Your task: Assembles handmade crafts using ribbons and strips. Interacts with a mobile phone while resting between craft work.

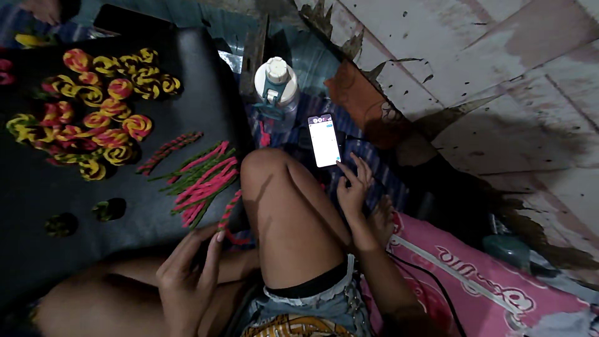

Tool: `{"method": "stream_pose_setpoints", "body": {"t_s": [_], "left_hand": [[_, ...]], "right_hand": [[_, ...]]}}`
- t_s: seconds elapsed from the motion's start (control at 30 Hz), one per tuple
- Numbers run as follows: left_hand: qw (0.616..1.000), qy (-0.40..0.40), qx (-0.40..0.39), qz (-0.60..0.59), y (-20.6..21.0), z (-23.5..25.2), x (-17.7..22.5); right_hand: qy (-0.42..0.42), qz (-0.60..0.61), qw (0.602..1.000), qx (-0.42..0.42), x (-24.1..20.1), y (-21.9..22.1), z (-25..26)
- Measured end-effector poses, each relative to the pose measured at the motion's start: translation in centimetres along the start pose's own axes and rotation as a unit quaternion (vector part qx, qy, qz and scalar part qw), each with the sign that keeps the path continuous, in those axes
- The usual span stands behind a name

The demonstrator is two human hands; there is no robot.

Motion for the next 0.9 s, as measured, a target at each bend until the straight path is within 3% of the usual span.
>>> {"method": "stream_pose_setpoints", "body": {"t_s": [0.53, 0.7, 0.9], "left_hand": [[1.000, 0.006, 0.001, 0.025, -0.1, -0.5, 0.7], [1.000, 0.006, -0.008, 0.027, 0.1, -0.6, 0.9], [0.999, 0.010, -0.011, 0.032, 0.1, -0.8, 0.9]], "right_hand": [[0.015, 0.019, 0.999, 0.038, 0.1, 1.1, -0.8], [0.009, 0.020, 1.000, 0.022, 0.1, 1.3, -0.8], [0.035, 0.030, 0.996, -0.077, -0.8, 0.9, -0.2]]}}
Point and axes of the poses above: each hand's wrist, its own z-axis towards the middle knuckle, its own y-axis out of the palm, x = y × z, the point moved 1 cm from there along z, towards the middle knuckle, and after that the axes turned 15 degrees about -y, right-handed, at the moved point
